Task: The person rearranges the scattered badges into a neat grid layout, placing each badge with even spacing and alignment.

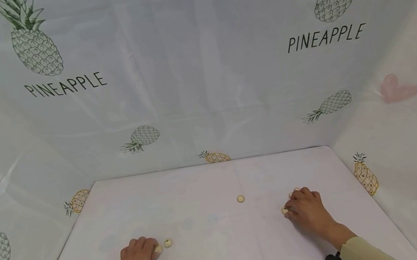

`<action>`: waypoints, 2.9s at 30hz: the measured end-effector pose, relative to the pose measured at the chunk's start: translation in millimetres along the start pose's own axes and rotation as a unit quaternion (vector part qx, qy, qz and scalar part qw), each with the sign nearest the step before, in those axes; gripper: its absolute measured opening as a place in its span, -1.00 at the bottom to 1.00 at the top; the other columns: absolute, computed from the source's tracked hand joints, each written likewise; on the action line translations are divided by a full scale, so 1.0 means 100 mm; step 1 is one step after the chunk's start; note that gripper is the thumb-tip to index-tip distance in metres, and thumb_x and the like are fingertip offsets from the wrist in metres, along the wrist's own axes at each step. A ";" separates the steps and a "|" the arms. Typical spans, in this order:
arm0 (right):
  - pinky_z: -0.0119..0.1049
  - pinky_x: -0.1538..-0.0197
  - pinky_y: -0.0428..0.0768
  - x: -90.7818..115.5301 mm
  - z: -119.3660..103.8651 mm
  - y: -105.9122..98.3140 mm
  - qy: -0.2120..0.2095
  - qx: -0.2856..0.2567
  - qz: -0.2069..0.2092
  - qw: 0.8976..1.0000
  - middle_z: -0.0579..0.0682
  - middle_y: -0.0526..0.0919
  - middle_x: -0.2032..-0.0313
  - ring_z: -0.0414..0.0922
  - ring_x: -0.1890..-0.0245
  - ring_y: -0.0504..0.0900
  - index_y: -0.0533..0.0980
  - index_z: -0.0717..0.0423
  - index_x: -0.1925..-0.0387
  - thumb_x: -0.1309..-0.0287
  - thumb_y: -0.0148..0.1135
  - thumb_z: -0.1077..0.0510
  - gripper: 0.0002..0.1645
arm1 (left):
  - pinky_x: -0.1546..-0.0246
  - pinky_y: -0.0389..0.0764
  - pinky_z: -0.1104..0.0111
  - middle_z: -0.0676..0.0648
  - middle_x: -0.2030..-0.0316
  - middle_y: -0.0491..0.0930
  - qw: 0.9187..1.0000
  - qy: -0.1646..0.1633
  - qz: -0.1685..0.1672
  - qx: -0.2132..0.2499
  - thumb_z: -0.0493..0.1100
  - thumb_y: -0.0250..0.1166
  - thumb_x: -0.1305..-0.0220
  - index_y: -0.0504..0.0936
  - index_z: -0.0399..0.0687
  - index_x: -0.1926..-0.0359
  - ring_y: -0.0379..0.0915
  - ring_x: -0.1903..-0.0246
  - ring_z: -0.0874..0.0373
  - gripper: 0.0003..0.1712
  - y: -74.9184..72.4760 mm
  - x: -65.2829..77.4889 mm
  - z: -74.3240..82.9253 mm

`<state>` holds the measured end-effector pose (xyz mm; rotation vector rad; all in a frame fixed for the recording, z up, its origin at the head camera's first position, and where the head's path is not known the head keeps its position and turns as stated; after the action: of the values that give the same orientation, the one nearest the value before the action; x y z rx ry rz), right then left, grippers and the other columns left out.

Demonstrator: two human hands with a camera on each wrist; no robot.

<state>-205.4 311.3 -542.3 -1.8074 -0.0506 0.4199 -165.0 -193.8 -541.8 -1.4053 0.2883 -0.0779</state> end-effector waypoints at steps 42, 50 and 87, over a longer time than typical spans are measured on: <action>0.03 -0.06 0.37 -0.96 -0.80 0.35 -0.159 0.061 0.039 0.985 -0.10 0.54 0.24 -0.05 0.13 0.40 0.57 0.00 0.24 -0.21 0.46 -0.01 -0.75 | 0.03 0.51 -0.03 0.10 0.26 0.51 0.999 -0.023 -0.025 0.020 -0.06 0.49 -0.31 0.62 0.04 0.11 0.38 0.17 0.13 -0.76 0.04 -0.04 -0.02; 0.00 -0.05 0.37 -1.07 -0.93 0.47 -0.172 0.070 0.029 0.982 -0.13 0.52 0.26 -0.07 0.14 0.38 0.57 -0.04 0.25 -0.26 0.40 0.00 -0.81 | 0.06 0.52 -0.01 0.13 0.27 0.50 1.000 -0.013 -0.013 0.020 -0.06 0.51 -0.29 0.62 0.08 0.15 0.36 0.19 0.15 -0.77 0.03 -0.02 -0.03; 0.04 -0.06 0.36 -1.20 -1.21 0.61 -0.154 0.035 -0.024 0.987 -0.13 0.59 0.27 -0.08 0.17 0.39 0.62 -0.06 0.29 -0.25 0.36 0.01 -0.88 | 0.10 0.52 0.02 0.10 0.23 0.53 1.000 0.000 -0.004 0.021 -0.07 0.51 -0.29 0.62 0.04 0.10 0.38 0.18 0.14 -0.74 0.03 -0.02 -0.06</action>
<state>-291.0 151.6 -542.6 -1.6565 -0.2896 0.6558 -168.3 -199.1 -545.0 -1.3649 0.2789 -0.0907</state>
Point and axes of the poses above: each hand's wrist, its own x-axis away from the middle knuckle, its own y-axis out of the palm, z = x × y, the point moved 3 cm from there along -x, towards the middle knuckle
